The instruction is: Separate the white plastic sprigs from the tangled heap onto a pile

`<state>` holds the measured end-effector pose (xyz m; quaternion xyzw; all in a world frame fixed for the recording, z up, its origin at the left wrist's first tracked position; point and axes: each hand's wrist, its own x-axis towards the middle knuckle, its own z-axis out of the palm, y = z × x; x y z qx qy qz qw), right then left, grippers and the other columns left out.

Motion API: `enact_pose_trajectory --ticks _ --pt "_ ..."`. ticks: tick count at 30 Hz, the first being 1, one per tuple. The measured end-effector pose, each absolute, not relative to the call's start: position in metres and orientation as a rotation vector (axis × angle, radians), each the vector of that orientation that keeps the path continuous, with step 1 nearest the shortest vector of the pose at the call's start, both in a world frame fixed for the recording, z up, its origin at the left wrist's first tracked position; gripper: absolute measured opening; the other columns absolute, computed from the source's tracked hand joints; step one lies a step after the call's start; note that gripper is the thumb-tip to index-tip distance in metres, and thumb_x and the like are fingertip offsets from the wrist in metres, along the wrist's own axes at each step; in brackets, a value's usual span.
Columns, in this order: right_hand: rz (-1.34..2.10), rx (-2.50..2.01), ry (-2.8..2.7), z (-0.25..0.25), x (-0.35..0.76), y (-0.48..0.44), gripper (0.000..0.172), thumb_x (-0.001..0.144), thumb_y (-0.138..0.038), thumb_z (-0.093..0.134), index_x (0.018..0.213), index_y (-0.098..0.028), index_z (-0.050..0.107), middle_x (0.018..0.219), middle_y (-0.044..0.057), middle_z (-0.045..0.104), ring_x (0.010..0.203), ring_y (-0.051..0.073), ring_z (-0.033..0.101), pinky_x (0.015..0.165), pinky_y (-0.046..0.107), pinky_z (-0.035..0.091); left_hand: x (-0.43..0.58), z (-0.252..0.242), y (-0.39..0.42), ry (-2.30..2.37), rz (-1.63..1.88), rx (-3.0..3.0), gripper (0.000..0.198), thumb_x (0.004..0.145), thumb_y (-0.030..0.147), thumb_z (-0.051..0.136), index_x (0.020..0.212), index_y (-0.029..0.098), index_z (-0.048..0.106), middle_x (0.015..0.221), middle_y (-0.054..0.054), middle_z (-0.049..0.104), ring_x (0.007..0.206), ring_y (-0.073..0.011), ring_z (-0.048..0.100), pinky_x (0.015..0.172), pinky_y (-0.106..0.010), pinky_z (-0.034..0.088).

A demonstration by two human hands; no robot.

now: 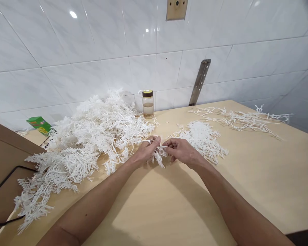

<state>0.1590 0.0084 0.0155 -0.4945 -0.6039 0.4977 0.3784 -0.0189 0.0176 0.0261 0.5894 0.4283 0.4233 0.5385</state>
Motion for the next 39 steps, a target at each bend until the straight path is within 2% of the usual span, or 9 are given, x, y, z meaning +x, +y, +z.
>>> enact_pose_trajectory --ticks 3,7,10,15,20,26,30,34,39 --pt "1.229 -1.277 -1.472 0.022 0.168 0.010 0.017 0.073 -0.028 0.071 0.083 -0.015 0.068 0.069 0.000 0.061 0.056 0.011 0.056 0.046 0.022 0.052 -0.023 0.030 0.020 0.899 0.849 1.351 0.043 0.073 0.057 0.073 0.075 0.015 0.064 0.071 -0.003 0.060 0.065 -0.0137 0.054 0.063 -0.026 0.041" --pt "1.181 -1.274 -1.425 0.026 0.174 0.011 0.017 0.073 -0.029 0.071 0.084 -0.016 0.067 0.069 0.000 0.060 0.060 0.011 0.056 0.049 0.023 0.053 -0.025 0.032 0.021 0.867 0.808 1.219 0.041 0.066 0.045 0.080 0.090 0.014 0.067 0.065 -0.001 0.059 0.058 -0.0117 0.053 0.060 -0.026 0.041" --pt "1.180 -1.264 -1.377 0.025 0.174 0.012 0.020 0.074 -0.031 0.072 0.084 -0.016 0.066 0.069 0.000 0.061 0.063 0.012 0.059 0.051 0.023 0.054 -0.025 0.032 0.021 0.886 0.821 1.189 0.047 0.063 0.045 0.083 0.094 0.015 0.066 0.059 0.002 0.055 0.053 -0.0110 0.052 0.055 -0.025 0.040" --pt "1.205 -1.237 -1.267 0.025 0.173 0.015 0.023 0.074 -0.036 0.072 0.084 -0.017 0.065 0.068 -0.001 0.058 0.061 0.011 0.056 0.053 0.025 0.055 -0.026 0.033 0.020 0.923 0.793 1.188 0.046 0.060 0.050 0.085 0.082 0.016 0.064 0.059 0.002 0.056 0.049 -0.0103 0.051 0.048 -0.023 0.036" --pt "1.242 -1.179 -1.176 0.030 0.178 0.016 0.021 0.071 -0.035 0.072 0.080 -0.018 0.065 0.072 -0.002 0.056 0.065 0.011 0.055 0.059 0.027 0.059 -0.028 0.034 0.019 0.910 0.731 1.277 0.045 0.066 0.054 0.080 0.080 0.013 0.068 0.063 -0.003 0.061 0.056 -0.0117 0.053 0.053 -0.024 0.038" --pt "1.311 -1.119 -1.087 0.034 0.182 0.015 0.019 0.069 -0.031 0.074 0.079 -0.017 0.066 0.073 -0.001 0.055 0.067 0.011 0.055 0.064 0.030 0.060 -0.031 0.032 0.024 0.834 0.694 1.433 0.041 0.075 0.057 0.071 0.078 0.016 0.069 0.070 -0.003 0.061 0.060 -0.0108 0.050 0.056 -0.023 0.036" --pt "1.295 -1.129 -1.037 0.035 0.184 0.017 0.017 0.068 -0.028 0.075 0.076 -0.017 0.065 0.071 -0.002 0.056 0.066 0.011 0.054 0.067 0.031 0.061 -0.035 0.030 0.028 0.889 0.653 1.519 0.035 0.071 0.050 0.075 0.073 0.016 0.065 0.063 0.001 0.055 0.054 -0.0088 0.042 0.053 -0.022 0.030" --pt "1.299 -1.110 -1.026 0.036 0.184 0.018 0.014 0.071 -0.025 0.074 0.078 -0.017 0.065 0.070 -0.002 0.056 0.064 0.010 0.056 0.068 0.031 0.062 -0.040 0.042 0.030 1.030 0.600 1.712 0.026 0.073 0.042 0.068 0.073 0.016 0.065 0.058 0.003 0.049 0.052 -0.0084 0.037 0.052 -0.023 0.025" --pt "1.624 -1.143 -1.041 0.021 0.146 0.002 0.016 0.071 -0.021 0.075 0.077 -0.016 0.061 0.071 0.002 0.063 0.062 0.014 0.064 0.066 0.033 0.063 -0.052 0.072 0.028 1.343 0.517 1.908 0.018 0.068 0.026 0.056 0.075 0.015 0.069 0.059 0.002 0.053 0.053 -0.0104 0.039 0.051 -0.024 0.027"
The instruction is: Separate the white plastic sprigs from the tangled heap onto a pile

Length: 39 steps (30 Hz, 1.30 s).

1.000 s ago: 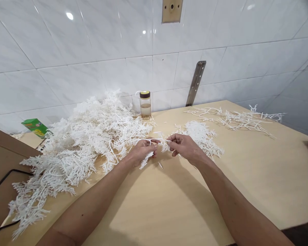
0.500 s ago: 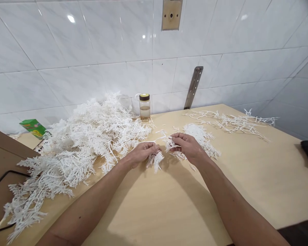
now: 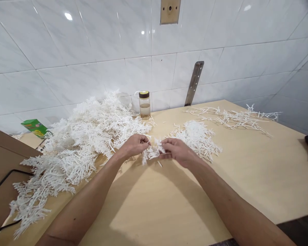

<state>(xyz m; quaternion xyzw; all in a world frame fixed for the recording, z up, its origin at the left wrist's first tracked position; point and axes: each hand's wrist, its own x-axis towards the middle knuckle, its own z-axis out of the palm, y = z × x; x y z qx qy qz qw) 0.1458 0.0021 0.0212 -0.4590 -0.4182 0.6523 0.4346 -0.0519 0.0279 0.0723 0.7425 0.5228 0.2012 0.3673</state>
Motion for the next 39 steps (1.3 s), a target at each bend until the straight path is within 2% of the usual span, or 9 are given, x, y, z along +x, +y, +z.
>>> enact_pose_trajectory --ticks 5,8,11,14,19,25,29,32,39 --pt "1.745 -1.016 -1.099 -0.008 0.099 -0.011 0.016 0.075 -0.028 0.069 0.075 -0.017 0.057 0.071 0.001 0.062 0.067 0.015 0.065 0.073 0.036 0.061 -0.065 0.090 0.026 1.304 0.056 2.160 0.012 0.066 0.024 0.054 0.060 0.017 0.062 0.055 0.001 0.052 0.054 -0.0122 0.038 0.051 -0.027 0.025" --pt "1.252 -1.173 -1.348 -0.016 0.110 0.002 0.011 0.077 -0.028 0.063 0.077 -0.017 0.060 0.069 0.001 0.062 0.064 0.015 0.062 0.065 0.032 0.056 -0.064 0.085 0.026 1.280 -0.018 2.239 0.016 0.070 0.024 0.051 0.057 0.018 0.057 0.053 0.002 0.048 0.053 -0.0125 0.038 0.052 -0.028 0.024" --pt "0.663 -1.291 -1.593 -0.011 0.143 0.018 0.010 0.079 -0.023 0.057 0.081 -0.017 0.064 0.073 0.003 0.066 0.067 0.017 0.061 0.067 0.032 0.051 -0.057 0.075 0.025 1.278 0.008 2.265 0.015 0.072 0.023 0.051 0.067 0.018 0.064 0.063 0.000 0.059 0.058 -0.0136 0.047 0.056 -0.027 0.028" --pt "0.426 -1.238 -1.716 0.003 0.171 0.023 0.012 0.078 -0.021 0.056 0.084 -0.018 0.066 0.080 0.005 0.069 0.073 0.018 0.063 0.071 0.031 0.051 -0.051 0.071 0.022 1.243 -0.047 2.291 0.013 0.071 0.025 0.054 0.068 0.018 0.065 0.064 0.000 0.061 0.059 -0.0141 0.049 0.056 -0.027 0.029" --pt "0.673 -1.204 -1.697 0.019 0.175 0.013 0.014 0.085 -0.028 0.058 0.088 -0.019 0.068 0.072 0.002 0.068 0.064 0.015 0.064 0.063 0.028 0.051 -0.048 0.078 0.011 1.218 -0.149 2.343 0.020 0.074 0.031 0.057 0.059 0.018 0.060 0.055 0.000 0.057 0.053 -0.0134 0.045 0.054 -0.028 0.026" --pt "0.667 -1.165 -1.680 0.018 0.166 0.010 0.015 0.088 -0.031 0.059 0.091 -0.020 0.067 0.078 0.003 0.069 0.071 0.017 0.065 0.069 0.031 0.054 -0.060 0.099 0.003 1.332 0.010 2.367 0.033 0.078 0.038 0.060 0.053 0.018 0.057 0.054 -0.002 0.058 0.051 -0.0137 0.046 0.055 -0.029 0.028" --pt "0.726 -1.121 -1.655 0.020 0.162 0.008 0.018 0.089 -0.035 0.060 0.093 -0.019 0.067 0.080 0.004 0.069 0.072 0.017 0.066 0.070 0.033 0.056 -0.061 0.107 0.002 1.443 0.373 2.337 0.030 0.084 0.045 0.057 0.076 0.019 0.069 0.077 -0.005 0.069 0.068 -0.0187 0.059 0.063 -0.029 0.036" --pt "0.817 -1.058 -1.639 0.023 0.154 0.003 0.020 0.089 -0.037 0.062 0.095 -0.019 0.067 0.082 0.004 0.069 0.073 0.018 0.066 0.073 0.035 0.057 -0.054 0.102 0.002 1.359 0.584 2.312 0.035 0.080 0.049 0.063 0.095 0.018 0.069 0.096 -0.008 0.071 0.086 -0.0229 0.062 0.070 -0.030 0.042" --pt "1.264 -0.897 -1.482 0.024 0.147 0.001 0.028 0.085 -0.043 0.067 0.097 -0.018 0.068 0.082 0.002 0.064 0.073 0.015 0.062 0.073 0.038 0.060 -0.042 0.072 0.019 1.029 0.822 1.767 0.034 0.078 0.050 0.066 0.078 0.016 0.063 0.065 0.000 0.057 0.058 -0.0122 0.055 0.056 -0.024 0.043"
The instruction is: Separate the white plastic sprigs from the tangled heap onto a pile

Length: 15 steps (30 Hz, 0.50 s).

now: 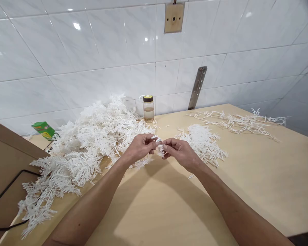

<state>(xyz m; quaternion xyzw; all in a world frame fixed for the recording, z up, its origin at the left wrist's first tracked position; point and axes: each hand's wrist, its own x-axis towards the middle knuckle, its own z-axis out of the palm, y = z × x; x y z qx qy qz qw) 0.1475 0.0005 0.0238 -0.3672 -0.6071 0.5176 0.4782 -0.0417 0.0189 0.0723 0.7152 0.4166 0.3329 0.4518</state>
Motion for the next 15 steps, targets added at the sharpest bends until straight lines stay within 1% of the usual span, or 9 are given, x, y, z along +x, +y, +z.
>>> enact_pose_trajectory --ticks 2,4,8,10,13,15 --pt "1.281 -0.897 -1.439 0.0218 0.1500 0.0029 0.030 0.083 -0.042 0.069 0.101 -0.018 0.068 0.082 0.001 0.063 0.072 0.014 0.061 0.072 0.038 0.060 -0.0408 0.0657 0.0232 1.078 0.847 1.681 0.034 0.078 0.050 0.066 0.076 0.016 0.061 0.061 0.002 0.053 0.049 -0.0092 0.047 0.050 -0.023 0.039" --pt "1.255 -0.923 -1.408 0.0200 0.1525 0.0054 0.032 0.081 -0.041 0.072 0.102 -0.017 0.068 0.082 0.002 0.064 0.072 0.015 0.061 0.070 0.036 0.059 -0.0400 0.0615 0.0248 1.107 0.880 1.691 0.035 0.077 0.050 0.066 0.074 0.016 0.062 0.061 0.003 0.052 0.051 -0.0082 0.044 0.051 -0.022 0.036" --pt "1.203 -0.951 -1.387 0.0208 0.1562 0.0080 0.034 0.077 -0.040 0.076 0.101 -0.016 0.068 0.084 0.004 0.067 0.073 0.014 0.062 0.067 0.031 0.055 -0.0396 0.0600 0.0232 1.054 0.829 1.728 0.035 0.076 0.049 0.068 0.078 0.014 0.070 0.068 0.001 0.059 0.063 -0.0109 0.050 0.060 -0.023 0.038" --pt "1.230 -0.933 -1.374 0.0224 0.1570 0.0081 0.036 0.076 -0.041 0.077 0.101 -0.016 0.068 0.084 0.004 0.068 0.074 0.014 0.062 0.068 0.030 0.054 -0.0401 0.0611 0.0221 1.064 0.783 1.696 0.035 0.075 0.049 0.068 0.081 0.014 0.073 0.068 0.000 0.060 0.063 -0.0119 0.051 0.060 -0.024 0.038" --pt "1.266 -0.913 -1.336 0.0230 0.1566 0.0085 0.041 0.073 -0.044 0.079 0.101 -0.016 0.067 0.084 0.005 0.069 0.071 0.015 0.063 0.068 0.031 0.055 -0.0404 0.0626 0.0206 1.090 0.752 1.675 0.035 0.073 0.048 0.070 0.080 0.014 0.072 0.066 -0.001 0.059 0.062 -0.0126 0.051 0.058 -0.024 0.038" --pt "1.259 -0.916 -1.309 0.0224 0.1559 0.0093 0.042 0.072 -0.045 0.080 0.099 -0.016 0.066 0.081 0.004 0.068 0.069 0.015 0.063 0.068 0.032 0.055 -0.0394 0.0628 0.0193 1.076 0.771 1.673 0.035 0.071 0.048 0.071 0.078 0.014 0.070 0.069 -0.002 0.061 0.065 -0.0131 0.052 0.060 -0.024 0.039"
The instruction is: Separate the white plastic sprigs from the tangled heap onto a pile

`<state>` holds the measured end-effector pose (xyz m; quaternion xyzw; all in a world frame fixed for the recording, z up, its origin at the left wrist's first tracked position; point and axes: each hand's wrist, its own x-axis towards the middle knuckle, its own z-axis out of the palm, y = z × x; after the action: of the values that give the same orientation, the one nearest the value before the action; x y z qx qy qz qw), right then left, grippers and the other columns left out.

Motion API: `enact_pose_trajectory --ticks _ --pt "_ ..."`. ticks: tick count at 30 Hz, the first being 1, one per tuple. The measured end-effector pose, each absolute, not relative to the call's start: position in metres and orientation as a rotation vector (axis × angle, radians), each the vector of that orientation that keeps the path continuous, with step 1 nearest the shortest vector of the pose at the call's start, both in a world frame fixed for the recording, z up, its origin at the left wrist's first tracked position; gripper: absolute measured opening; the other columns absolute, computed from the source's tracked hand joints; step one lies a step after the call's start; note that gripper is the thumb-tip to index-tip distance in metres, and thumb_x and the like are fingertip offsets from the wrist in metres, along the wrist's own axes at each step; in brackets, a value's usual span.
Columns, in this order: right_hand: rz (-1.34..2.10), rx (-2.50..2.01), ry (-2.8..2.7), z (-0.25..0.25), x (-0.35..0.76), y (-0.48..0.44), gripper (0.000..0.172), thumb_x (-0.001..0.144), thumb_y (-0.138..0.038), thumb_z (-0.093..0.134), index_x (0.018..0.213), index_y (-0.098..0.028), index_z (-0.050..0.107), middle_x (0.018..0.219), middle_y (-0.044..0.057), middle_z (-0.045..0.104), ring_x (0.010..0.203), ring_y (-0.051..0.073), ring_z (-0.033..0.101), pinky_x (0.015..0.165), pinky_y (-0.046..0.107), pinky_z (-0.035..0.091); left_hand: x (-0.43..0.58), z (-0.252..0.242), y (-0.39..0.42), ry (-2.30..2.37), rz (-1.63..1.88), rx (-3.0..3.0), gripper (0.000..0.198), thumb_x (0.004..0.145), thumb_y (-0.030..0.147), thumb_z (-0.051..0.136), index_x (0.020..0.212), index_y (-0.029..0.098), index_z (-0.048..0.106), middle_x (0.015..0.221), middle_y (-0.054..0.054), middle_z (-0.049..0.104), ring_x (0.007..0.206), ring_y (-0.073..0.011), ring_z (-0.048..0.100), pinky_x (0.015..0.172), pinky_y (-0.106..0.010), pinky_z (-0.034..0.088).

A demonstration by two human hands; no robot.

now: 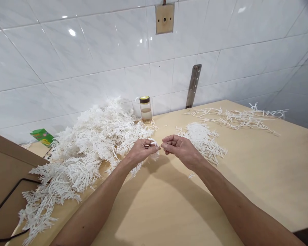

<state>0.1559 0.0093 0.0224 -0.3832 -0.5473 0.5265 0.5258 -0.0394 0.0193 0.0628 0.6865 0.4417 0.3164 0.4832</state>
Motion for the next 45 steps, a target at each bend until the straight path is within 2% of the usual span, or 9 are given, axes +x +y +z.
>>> enact_pose_trajectory --ticks 7,12,16,21,26,30,34,38,45 --pt "0.930 -1.110 -1.363 0.028 0.153 0.004 0.027 0.083 -0.042 0.068 0.091 -0.017 0.065 0.074 0.003 0.066 0.063 0.015 0.062 0.062 0.032 0.055 -0.035 0.058 0.020 1.213 1.000 1.651 0.036 0.069 0.048 0.072 0.062 0.015 0.061 0.057 0.004 0.049 0.057 -0.0091 0.041 0.055 -0.023 0.033" --pt "0.367 -1.010 -1.785 0.024 0.137 -0.011 0.023 0.088 -0.030 0.062 0.108 -0.019 0.061 0.096 0.009 0.064 0.079 0.020 0.063 0.067 0.034 0.055 -0.036 0.060 0.023 1.332 1.019 1.490 0.035 0.068 0.046 0.072 0.059 0.015 0.058 0.052 0.003 0.052 0.047 -0.0069 0.038 0.048 -0.023 0.030" --pt "0.092 -1.011 -1.978 0.016 0.122 -0.016 0.031 0.089 -0.014 0.054 0.120 -0.020 0.055 0.112 0.013 0.059 0.096 0.025 0.062 0.077 0.039 0.054 -0.037 0.067 0.023 1.369 0.880 1.393 0.035 0.072 0.048 0.068 0.058 0.017 0.057 0.039 0.004 0.043 0.038 -0.0067 0.032 0.041 -0.023 0.025" --pt "-0.033 -1.125 -1.939 0.013 0.120 -0.012 0.021 0.092 -0.015 0.051 0.111 -0.018 0.058 0.102 0.013 0.064 0.090 0.025 0.064 0.074 0.036 0.053 -0.036 0.069 0.020 1.317 0.837 1.364 0.032 0.071 0.046 0.068 0.062 0.016 0.062 0.039 0.004 0.046 0.037 -0.0064 0.032 0.040 -0.023 0.023" --pt "0.028 -1.175 -1.828 0.015 0.129 -0.007 0.015 0.095 -0.021 0.048 0.098 -0.020 0.063 0.093 0.009 0.069 0.077 0.021 0.066 0.070 0.032 0.050 -0.033 0.063 0.020 1.164 0.903 1.248 0.031 0.063 0.042 0.073 0.068 0.013 0.066 0.069 -0.005 0.067 0.039 -0.0032 0.032 0.041 -0.024 0.013" --pt "0.333 -1.196 -1.705 0.019 0.132 -0.006 0.013 0.090 -0.022 0.053 0.091 -0.021 0.066 0.085 0.005 0.072 0.073 0.020 0.068 0.068 0.032 0.052 -0.035 0.062 0.021 1.089 0.887 1.283 0.030 0.063 0.038 0.075 0.079 0.013 0.068 0.066 0.000 0.060 0.042 -0.0036 0.034 0.042 -0.024 0.012" --pt "0.822 -1.252 -1.507 0.022 0.133 -0.004 0.012 0.086 -0.026 0.057 0.088 -0.021 0.068 0.069 0.000 0.067 0.055 0.015 0.066 0.057 0.028 0.052 -0.036 0.061 0.020 1.103 0.889 1.419 0.037 0.065 0.041 0.076 0.087 0.012 0.070 0.055 0.006 0.046 0.045 -0.0045 0.030 0.045 -0.023 0.019" --pt "1.126 -1.166 -1.301 0.022 0.134 0.000 0.017 0.081 -0.034 0.065 0.084 -0.017 0.066 0.063 -0.001 0.064 0.053 0.015 0.065 0.057 0.030 0.056 -0.036 0.054 0.023 1.178 0.977 1.630 0.038 0.071 0.047 0.072 0.087 0.013 0.069 0.069 -0.001 0.060 0.057 -0.0096 0.047 0.053 -0.024 0.034" --pt "1.066 -1.105 -1.310 0.022 0.133 0.000 0.018 0.078 -0.034 0.067 0.086 -0.017 0.066 0.068 0.000 0.065 0.056 0.014 0.065 0.062 0.033 0.059 -0.035 0.045 0.022 1.214 1.084 1.865 0.026 0.082 0.041 0.062 0.092 0.016 0.064 0.079 -0.002 0.064 0.064 -0.0110 0.054 0.058 -0.022 0.040"
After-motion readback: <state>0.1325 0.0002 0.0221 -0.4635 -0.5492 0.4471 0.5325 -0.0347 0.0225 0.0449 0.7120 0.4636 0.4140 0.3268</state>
